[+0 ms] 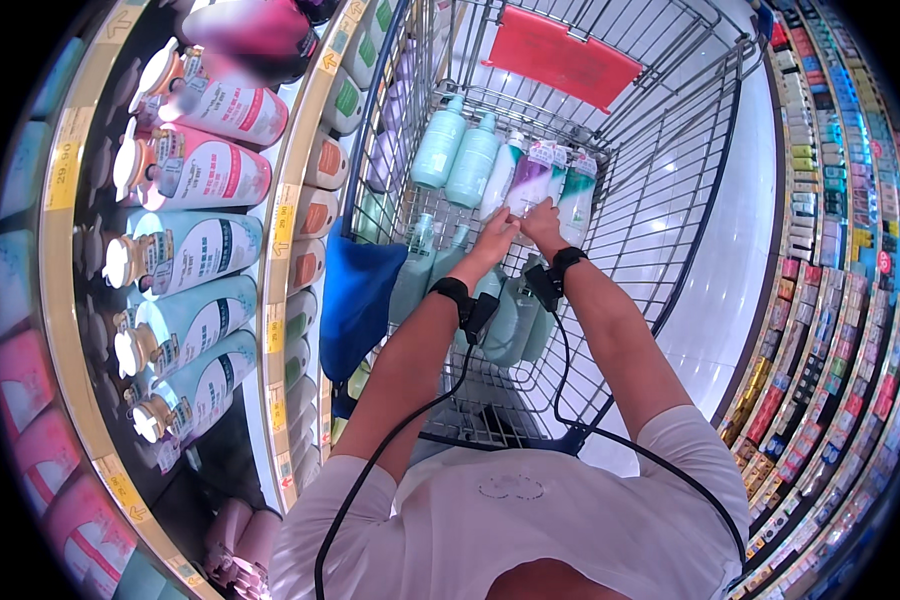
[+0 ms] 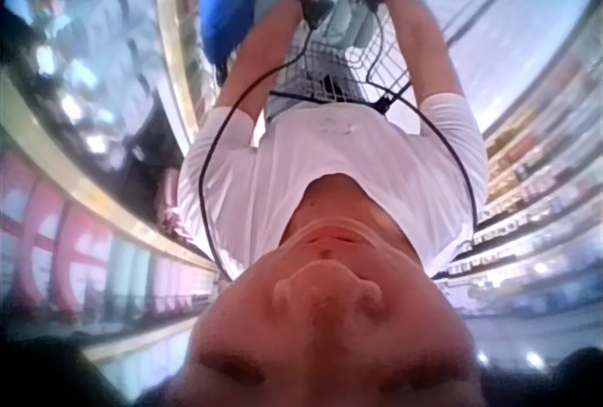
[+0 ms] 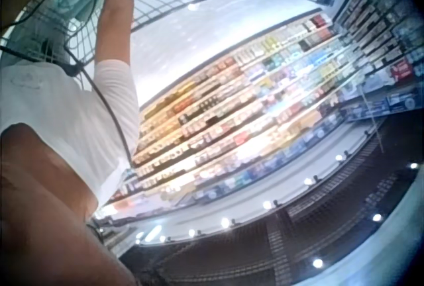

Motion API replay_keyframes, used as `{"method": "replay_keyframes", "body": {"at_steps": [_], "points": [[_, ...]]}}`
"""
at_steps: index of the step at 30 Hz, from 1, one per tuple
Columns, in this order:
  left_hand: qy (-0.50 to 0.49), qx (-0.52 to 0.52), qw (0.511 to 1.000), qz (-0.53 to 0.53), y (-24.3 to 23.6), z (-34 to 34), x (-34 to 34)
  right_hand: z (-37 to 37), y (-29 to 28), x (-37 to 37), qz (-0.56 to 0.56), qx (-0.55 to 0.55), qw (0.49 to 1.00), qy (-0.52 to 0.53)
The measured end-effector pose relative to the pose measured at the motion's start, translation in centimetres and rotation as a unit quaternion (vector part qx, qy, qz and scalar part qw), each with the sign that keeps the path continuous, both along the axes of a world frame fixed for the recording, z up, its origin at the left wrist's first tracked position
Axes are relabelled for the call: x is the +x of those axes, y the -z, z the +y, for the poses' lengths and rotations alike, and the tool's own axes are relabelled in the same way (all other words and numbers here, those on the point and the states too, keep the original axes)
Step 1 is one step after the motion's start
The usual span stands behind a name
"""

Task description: The person repeatedly picks up bottles of liquid soap from a shopping cart and places them onto a store shelf. They handle multiple bottles of different colors, including blue, green, and purple, arranging them in rows on the shelf.

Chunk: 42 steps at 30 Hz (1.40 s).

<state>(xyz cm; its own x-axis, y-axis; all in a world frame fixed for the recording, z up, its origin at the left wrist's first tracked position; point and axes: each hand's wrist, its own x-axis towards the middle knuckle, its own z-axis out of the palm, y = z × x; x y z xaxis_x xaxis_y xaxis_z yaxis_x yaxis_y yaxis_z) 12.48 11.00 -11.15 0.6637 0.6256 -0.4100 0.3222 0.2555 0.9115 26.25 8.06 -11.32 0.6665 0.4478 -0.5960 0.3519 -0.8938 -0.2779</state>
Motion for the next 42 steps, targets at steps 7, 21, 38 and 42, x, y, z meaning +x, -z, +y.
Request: {"method": "replay_keyframes", "body": {"at_steps": [7,21,38,42], "points": [[0.019,-0.014,1.000,-0.001,-4.0,-0.2,-2.4,-1.7,-2.9,-1.0,0.013,0.059,0.998,0.003],[-0.268,0.299,0.912,-0.080,-28.5,-7.0,-31.0,-1.1,-29.4,-25.6,0.270,0.553,0.699,-0.365],[-0.481,0.364,0.796,0.048,-21.7,-3.7,-54.6,3.7,-24.4,-52.5,0.276,0.370,0.716,-0.524],[-0.453,0.422,0.771,0.146,-23.9,-8.1,-53.5,2.1,-23.7,-51.3,0.398,0.342,0.698,-0.487]]}}
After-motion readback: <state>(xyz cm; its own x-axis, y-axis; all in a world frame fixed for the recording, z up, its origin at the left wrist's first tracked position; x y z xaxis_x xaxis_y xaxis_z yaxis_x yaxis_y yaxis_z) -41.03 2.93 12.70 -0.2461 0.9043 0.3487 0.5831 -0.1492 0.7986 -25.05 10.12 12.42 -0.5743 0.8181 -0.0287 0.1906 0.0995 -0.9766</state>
